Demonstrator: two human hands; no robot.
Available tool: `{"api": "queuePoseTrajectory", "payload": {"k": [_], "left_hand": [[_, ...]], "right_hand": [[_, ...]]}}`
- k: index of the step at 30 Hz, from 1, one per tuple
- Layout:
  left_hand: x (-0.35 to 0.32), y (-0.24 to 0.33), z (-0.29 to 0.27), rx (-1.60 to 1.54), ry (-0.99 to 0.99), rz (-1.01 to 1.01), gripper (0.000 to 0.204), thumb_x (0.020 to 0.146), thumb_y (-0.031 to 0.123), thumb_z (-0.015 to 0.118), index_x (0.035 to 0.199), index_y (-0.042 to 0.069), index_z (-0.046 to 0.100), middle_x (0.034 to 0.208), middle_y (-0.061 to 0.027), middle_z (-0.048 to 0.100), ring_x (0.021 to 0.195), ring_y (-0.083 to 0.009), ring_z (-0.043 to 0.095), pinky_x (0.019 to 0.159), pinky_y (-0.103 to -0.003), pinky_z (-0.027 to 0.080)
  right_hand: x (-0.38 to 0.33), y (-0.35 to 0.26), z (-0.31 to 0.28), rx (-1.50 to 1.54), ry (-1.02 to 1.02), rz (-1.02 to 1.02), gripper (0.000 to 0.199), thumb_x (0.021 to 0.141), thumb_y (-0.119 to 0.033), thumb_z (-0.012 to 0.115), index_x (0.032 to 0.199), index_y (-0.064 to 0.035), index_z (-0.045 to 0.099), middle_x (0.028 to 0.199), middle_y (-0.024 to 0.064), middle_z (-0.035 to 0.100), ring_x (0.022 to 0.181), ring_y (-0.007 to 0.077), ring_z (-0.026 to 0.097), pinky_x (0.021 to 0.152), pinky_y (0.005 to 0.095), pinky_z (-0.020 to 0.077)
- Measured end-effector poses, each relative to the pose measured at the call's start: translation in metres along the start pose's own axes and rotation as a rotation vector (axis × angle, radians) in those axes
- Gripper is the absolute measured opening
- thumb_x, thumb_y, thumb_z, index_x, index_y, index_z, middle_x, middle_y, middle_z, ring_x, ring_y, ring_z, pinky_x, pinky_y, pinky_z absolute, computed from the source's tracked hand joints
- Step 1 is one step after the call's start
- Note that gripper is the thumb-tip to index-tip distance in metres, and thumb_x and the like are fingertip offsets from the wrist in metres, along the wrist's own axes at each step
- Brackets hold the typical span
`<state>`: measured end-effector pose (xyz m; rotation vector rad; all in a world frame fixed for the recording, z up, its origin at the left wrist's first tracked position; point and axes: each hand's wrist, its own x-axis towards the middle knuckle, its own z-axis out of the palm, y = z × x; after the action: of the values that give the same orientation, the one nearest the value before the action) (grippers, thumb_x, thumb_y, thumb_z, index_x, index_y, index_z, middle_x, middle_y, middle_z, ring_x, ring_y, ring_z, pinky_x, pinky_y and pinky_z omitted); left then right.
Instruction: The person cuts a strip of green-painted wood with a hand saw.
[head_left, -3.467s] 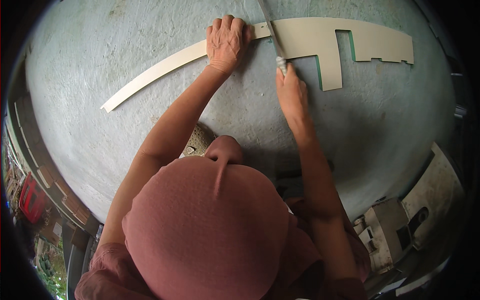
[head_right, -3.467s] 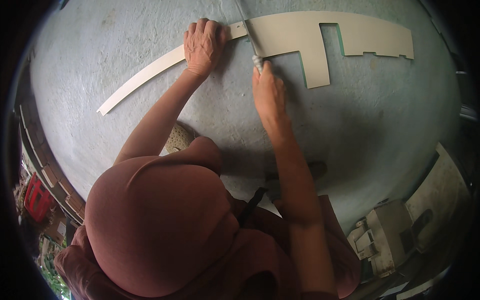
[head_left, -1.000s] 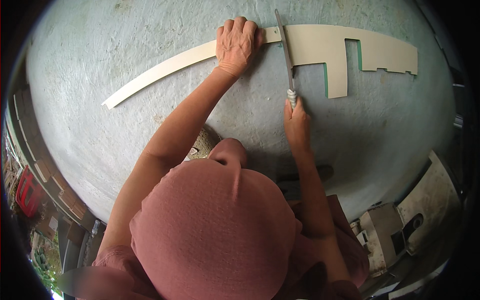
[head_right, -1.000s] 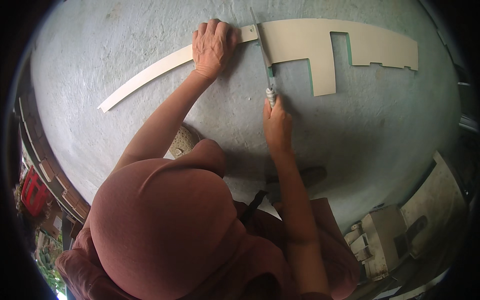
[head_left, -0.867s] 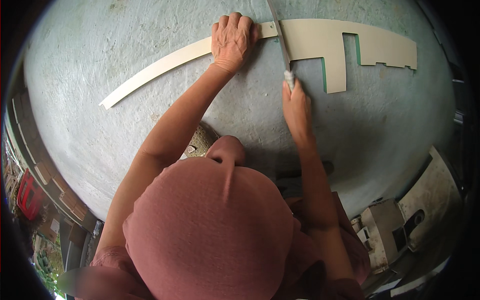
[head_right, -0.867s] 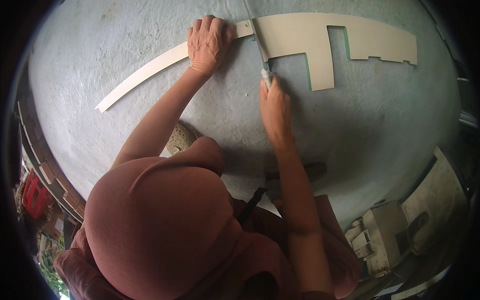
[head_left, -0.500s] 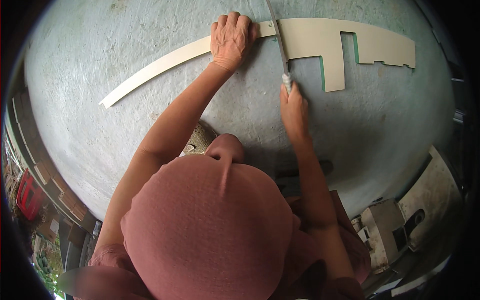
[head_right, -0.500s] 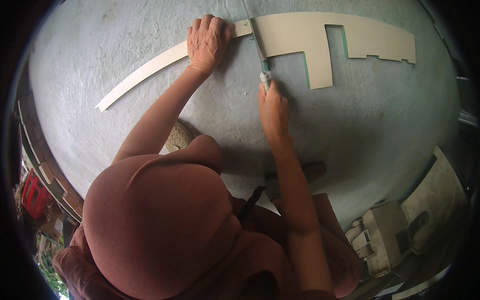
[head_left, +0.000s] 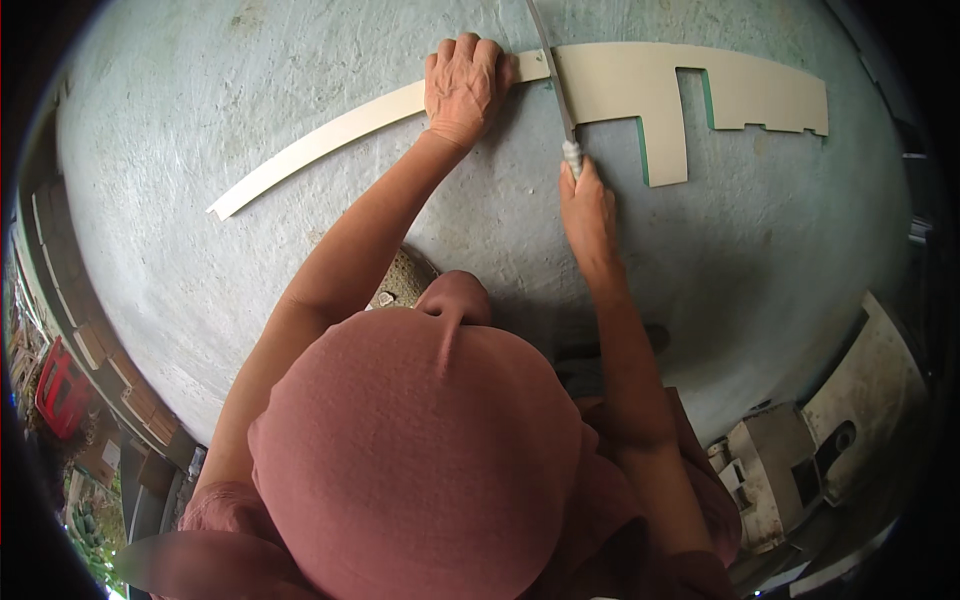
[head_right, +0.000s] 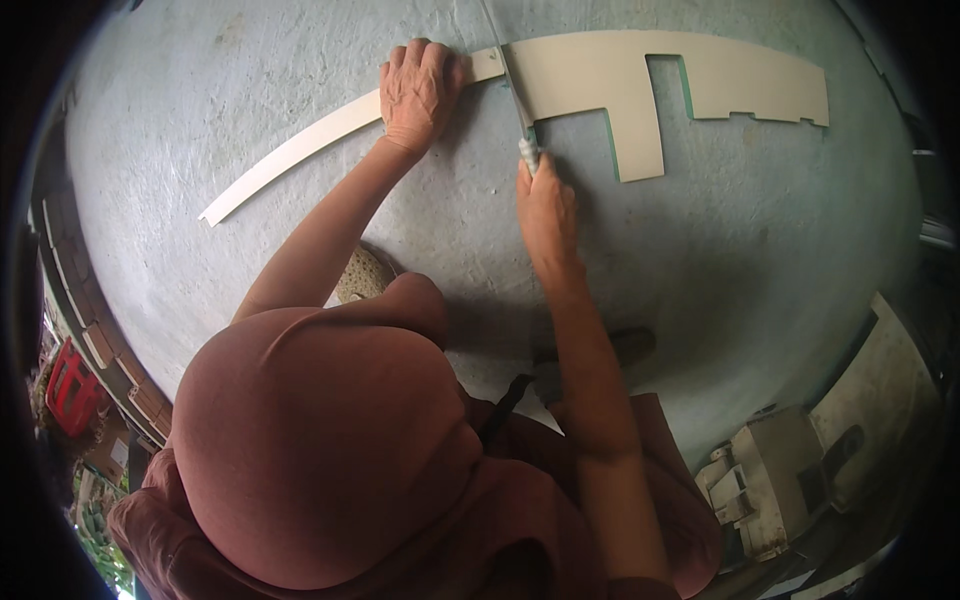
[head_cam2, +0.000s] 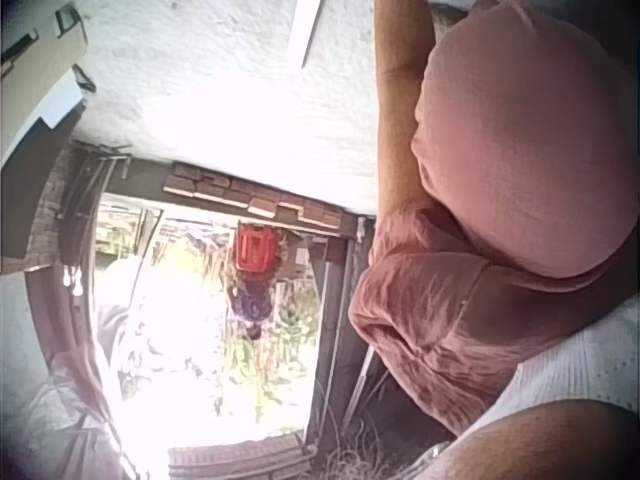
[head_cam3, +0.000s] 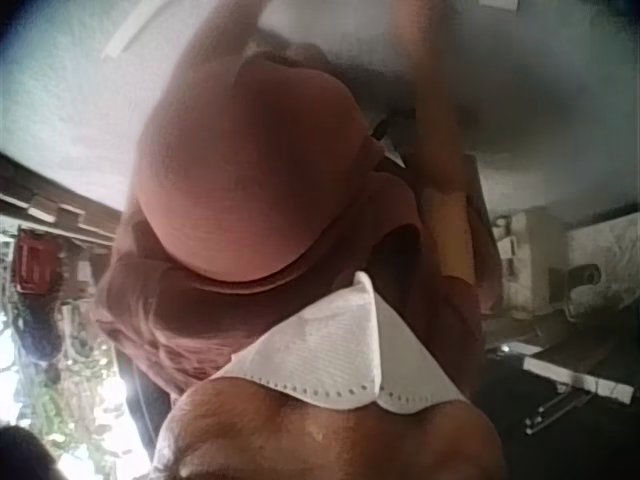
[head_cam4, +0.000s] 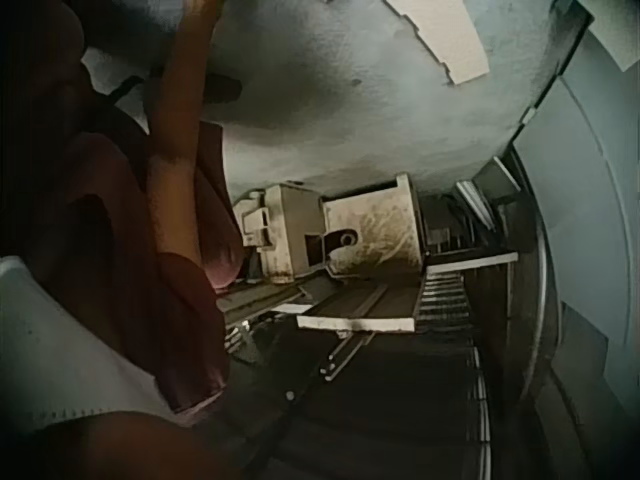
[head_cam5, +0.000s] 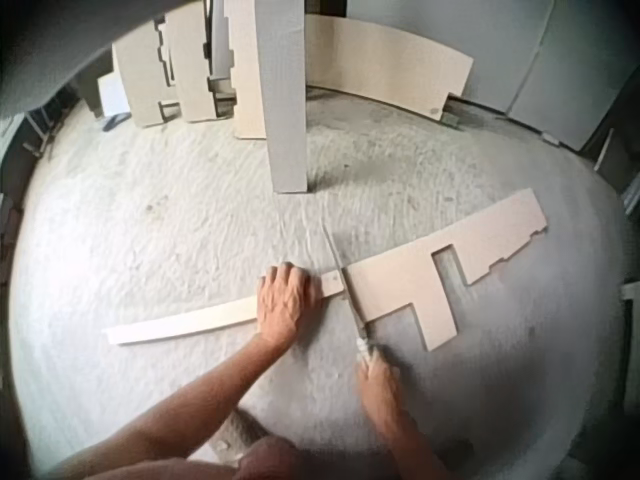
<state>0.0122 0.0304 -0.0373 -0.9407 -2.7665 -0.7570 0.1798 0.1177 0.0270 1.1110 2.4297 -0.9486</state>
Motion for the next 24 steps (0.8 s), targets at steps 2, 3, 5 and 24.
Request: {"api": "queuePoseTrajectory", "payload": {"k": [2,3,5,24], "left_hand": [[-0.002,-0.002,0.002,0.010,0.012,-0.015,0.017,0.079,0.026,0.059,0.084,0.010,0.055,0.087,-0.0080,0.055,0.085,-0.0285,0.051,0.074,-0.040,0.039],[-0.002,-0.007,0.001,0.022,0.015,-0.020,0.017,0.079,0.026,0.059,0.084,0.010,0.055,0.087,-0.0080,0.055,0.085,-0.0285,0.051,0.074,-0.040,0.039],[-0.002,-0.005,-0.002,0.015,0.012,-0.013,0.017,0.079,0.026,0.060,0.085,0.010,0.056,0.087,-0.0080,0.055,0.085,-0.0284,0.051,0.074,-0.040,0.039],[0.000,-0.001,0.003,-0.002,0.016,-0.011,0.016,0.079,0.024,0.060,0.083,0.009,0.056,0.087,-0.0078,0.055,0.085,-0.0281,0.051,0.074,-0.040,0.039]], "right_hand": [[-0.011,0.015,0.013,0.008,0.027,-0.022,0.032,0.092,-0.027,0.045,0.104,0.0024,0.052,0.085,0.0277,0.061,0.080,0.0453,0.058,0.070,0.0504,0.0474],[-0.019,0.025,0.020,-0.004,0.047,-0.027,0.031,0.092,-0.027,0.045,0.102,0.0022,0.052,0.084,0.0277,0.061,0.081,0.0454,0.058,0.070,0.0505,0.0471],[-0.024,0.022,0.016,-0.027,0.070,-0.015,0.031,0.092,-0.027,0.045,0.101,0.0020,0.052,0.084,0.0278,0.061,0.082,0.0456,0.057,0.070,0.0507,0.0469],[-0.009,0.014,0.010,-0.050,0.031,-0.007,0.033,0.092,-0.027,0.044,0.105,0.0022,0.052,0.083,0.0268,0.061,0.081,0.0438,0.059,0.070,0.0491,0.0476]]}}
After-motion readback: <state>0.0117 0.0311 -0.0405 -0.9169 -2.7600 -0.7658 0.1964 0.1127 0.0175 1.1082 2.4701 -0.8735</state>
